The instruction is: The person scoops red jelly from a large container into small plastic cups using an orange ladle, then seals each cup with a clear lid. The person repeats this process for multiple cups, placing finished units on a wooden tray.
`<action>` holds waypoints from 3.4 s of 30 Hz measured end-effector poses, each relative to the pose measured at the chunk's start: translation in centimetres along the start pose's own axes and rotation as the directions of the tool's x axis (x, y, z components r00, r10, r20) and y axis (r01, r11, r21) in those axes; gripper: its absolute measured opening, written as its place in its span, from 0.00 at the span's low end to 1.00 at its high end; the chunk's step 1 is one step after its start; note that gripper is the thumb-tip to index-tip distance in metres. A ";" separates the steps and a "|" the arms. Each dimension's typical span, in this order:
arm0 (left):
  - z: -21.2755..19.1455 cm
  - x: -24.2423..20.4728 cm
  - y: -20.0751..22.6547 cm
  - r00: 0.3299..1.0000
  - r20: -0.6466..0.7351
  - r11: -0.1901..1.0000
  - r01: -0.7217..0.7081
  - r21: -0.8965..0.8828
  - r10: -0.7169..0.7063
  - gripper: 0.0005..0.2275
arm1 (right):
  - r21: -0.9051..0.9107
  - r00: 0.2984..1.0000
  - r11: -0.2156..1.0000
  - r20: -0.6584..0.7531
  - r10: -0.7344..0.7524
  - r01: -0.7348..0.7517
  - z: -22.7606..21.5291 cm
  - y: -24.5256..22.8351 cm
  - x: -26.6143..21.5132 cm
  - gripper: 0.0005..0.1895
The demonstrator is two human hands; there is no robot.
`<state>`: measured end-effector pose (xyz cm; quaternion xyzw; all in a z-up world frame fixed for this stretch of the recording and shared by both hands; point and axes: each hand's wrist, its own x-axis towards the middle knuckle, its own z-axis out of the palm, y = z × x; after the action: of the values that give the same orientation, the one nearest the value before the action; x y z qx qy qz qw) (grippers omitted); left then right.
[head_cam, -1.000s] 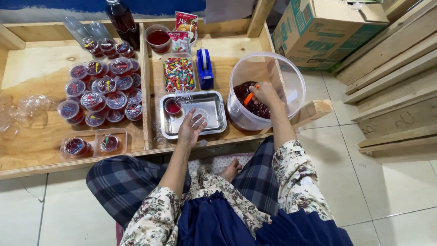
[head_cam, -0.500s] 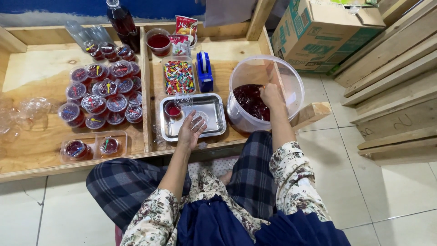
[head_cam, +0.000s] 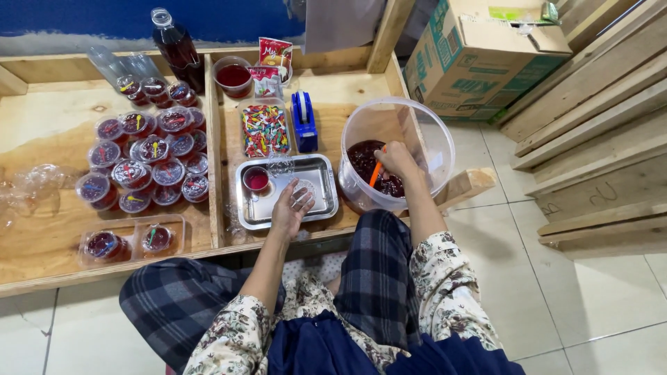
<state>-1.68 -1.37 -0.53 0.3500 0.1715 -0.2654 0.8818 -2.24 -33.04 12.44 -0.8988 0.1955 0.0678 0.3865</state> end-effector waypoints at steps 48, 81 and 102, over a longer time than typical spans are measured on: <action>1.9 0.5 0.0 0.999 -0.032 0.999 0.012 0.043 -0.011 0.17 | 0.104 0.999 0.994 0.048 -0.027 0.022 0.2 -0.7 -0.1 0.13; 0.9 1.1 -1.1 0.999 -0.042 0.998 0.028 0.051 -0.026 0.17 | -0.243 0.997 0.970 -0.072 -0.028 0.010 -0.3 -0.4 -0.1 0.19; 0.5 1.0 -1.0 0.999 -0.045 0.998 0.019 0.052 -0.017 0.17 | -0.007 0.998 0.998 0.012 -0.055 0.055 0.1 0.1 0.1 0.14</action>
<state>-1.36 -2.65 -1.21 0.3771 0.1875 -0.2698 0.8659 -2.23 -33.07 12.29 -0.9048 0.1681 0.0630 0.3860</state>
